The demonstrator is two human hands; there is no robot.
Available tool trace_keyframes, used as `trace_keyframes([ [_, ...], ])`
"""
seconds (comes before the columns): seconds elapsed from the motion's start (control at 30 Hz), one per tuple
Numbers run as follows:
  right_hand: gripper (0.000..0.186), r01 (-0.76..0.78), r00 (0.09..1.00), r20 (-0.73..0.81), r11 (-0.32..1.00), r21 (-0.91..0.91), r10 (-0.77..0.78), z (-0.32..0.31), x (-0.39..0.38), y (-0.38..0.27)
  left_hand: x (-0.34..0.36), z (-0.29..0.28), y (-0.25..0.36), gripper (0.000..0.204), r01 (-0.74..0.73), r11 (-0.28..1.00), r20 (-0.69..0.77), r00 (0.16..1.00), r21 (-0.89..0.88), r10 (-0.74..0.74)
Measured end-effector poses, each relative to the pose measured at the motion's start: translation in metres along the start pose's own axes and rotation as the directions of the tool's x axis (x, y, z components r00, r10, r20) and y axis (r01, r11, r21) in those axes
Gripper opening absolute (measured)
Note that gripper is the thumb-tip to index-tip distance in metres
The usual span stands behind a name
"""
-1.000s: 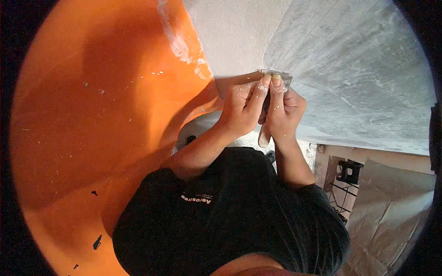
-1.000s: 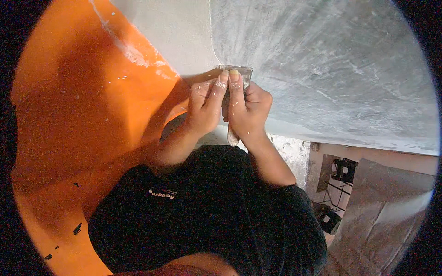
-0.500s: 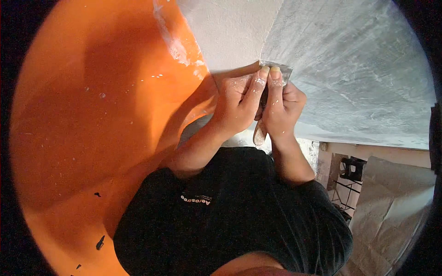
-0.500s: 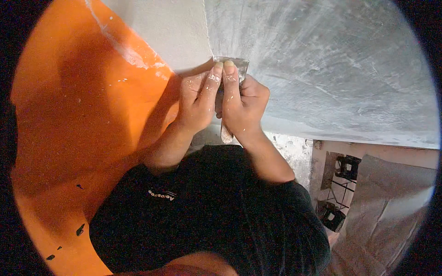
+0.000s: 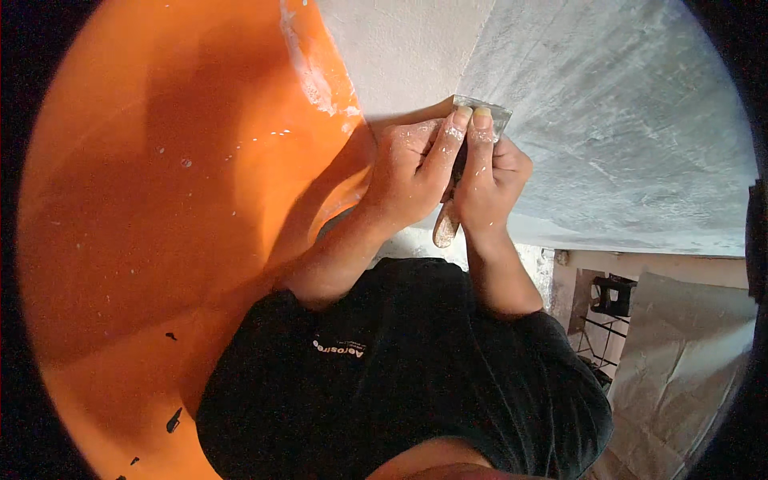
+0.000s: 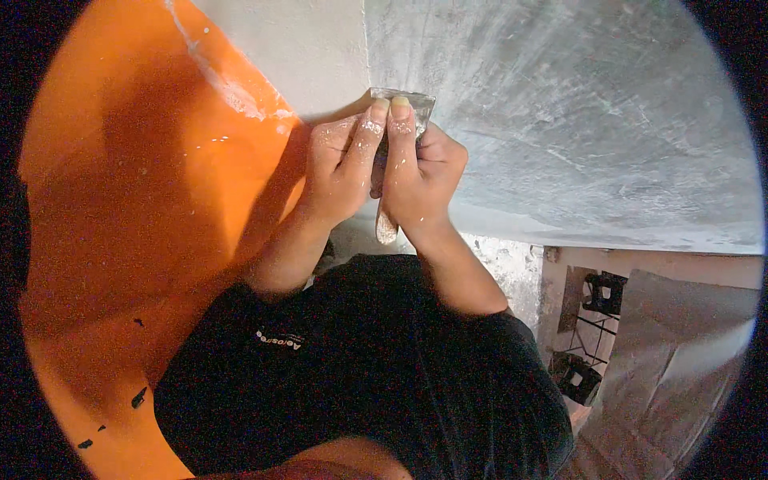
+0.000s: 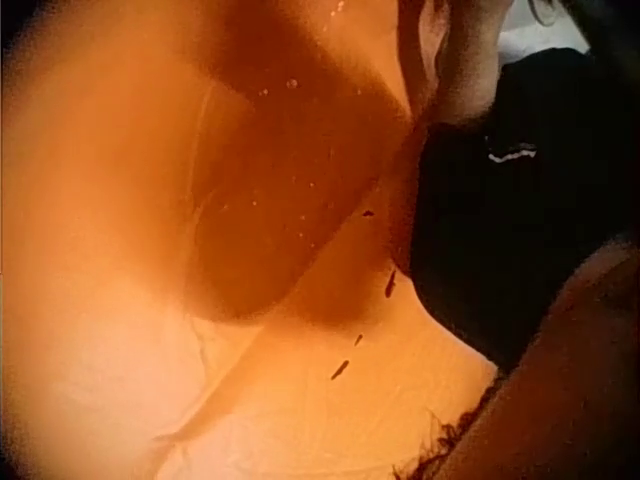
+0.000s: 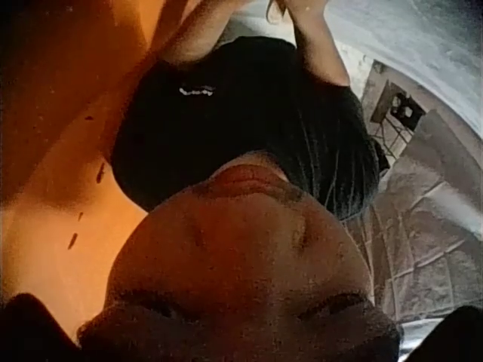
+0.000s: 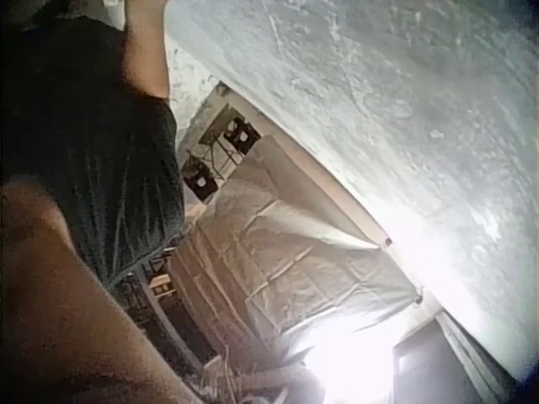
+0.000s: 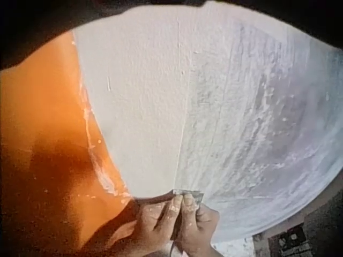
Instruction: Scraping and smoothing a wall surface with a putty knife to prepare it for painting.
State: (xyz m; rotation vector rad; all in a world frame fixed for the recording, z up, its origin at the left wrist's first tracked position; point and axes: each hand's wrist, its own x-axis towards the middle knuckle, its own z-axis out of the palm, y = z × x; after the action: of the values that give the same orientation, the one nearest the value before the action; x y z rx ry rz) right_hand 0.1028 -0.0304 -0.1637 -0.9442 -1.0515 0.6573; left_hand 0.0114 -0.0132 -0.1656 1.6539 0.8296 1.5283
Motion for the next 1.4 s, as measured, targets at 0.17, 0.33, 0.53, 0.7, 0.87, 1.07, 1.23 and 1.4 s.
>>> trace_keyframes([
  [0.17,0.041,-0.017,1.000,0.021,1.000,0.002,0.017,-0.004,0.000,-0.003,0.000,0.005,0.001,0.027,-0.058,0.998,-0.029,0.998,0.033,0.059],
  [0.33,0.037,-0.057,0.992,0.118,0.994,0.094,0.046,-0.024,-0.010,0.004,-0.018,0.009,-0.019,0.027,0.025,0.997,0.072,0.997,-0.069,-0.020],
  [0.53,0.040,-0.278,0.933,0.273,0.950,0.141,0.233,-0.042,-0.035,0.023,-0.051,-0.003,-0.057,0.028,0.076,0.994,0.108,0.992,-0.082,-0.067],
  [0.7,0.045,-0.400,0.862,0.365,0.914,0.064,0.351,-0.040,-0.046,0.031,-0.052,-0.070,-0.033,0.048,0.083,0.996,-0.033,0.996,-0.029,-0.084],
  [0.87,0.040,-0.469,0.779,0.485,0.883,0.030,0.397,-0.021,-0.055,0.042,-0.089,-0.169,-0.038,0.054,0.299,0.952,-0.357,0.898,0.063,-0.259],
  [1.07,0.040,-0.492,0.614,0.680,0.868,-0.067,0.400,-0.004,-0.066,0.053,-0.142,-0.246,-0.001,0.063,0.241,0.838,-0.626,0.766,0.490,0.146],
  [1.23,0.037,-0.470,0.545,0.745,0.876,-0.110,0.386,0.004,-0.076,0.064,-0.213,-0.349,0.044,0.073,0.405,0.740,-0.813,0.485,0.536,0.323],
  [1.4,0.036,-0.527,0.426,0.793,0.832,-0.174,0.436,0.015,-0.078,0.067,-0.226,-0.316,0.123,0.080,0.580,0.670,-0.874,0.174,0.463,0.453],
])
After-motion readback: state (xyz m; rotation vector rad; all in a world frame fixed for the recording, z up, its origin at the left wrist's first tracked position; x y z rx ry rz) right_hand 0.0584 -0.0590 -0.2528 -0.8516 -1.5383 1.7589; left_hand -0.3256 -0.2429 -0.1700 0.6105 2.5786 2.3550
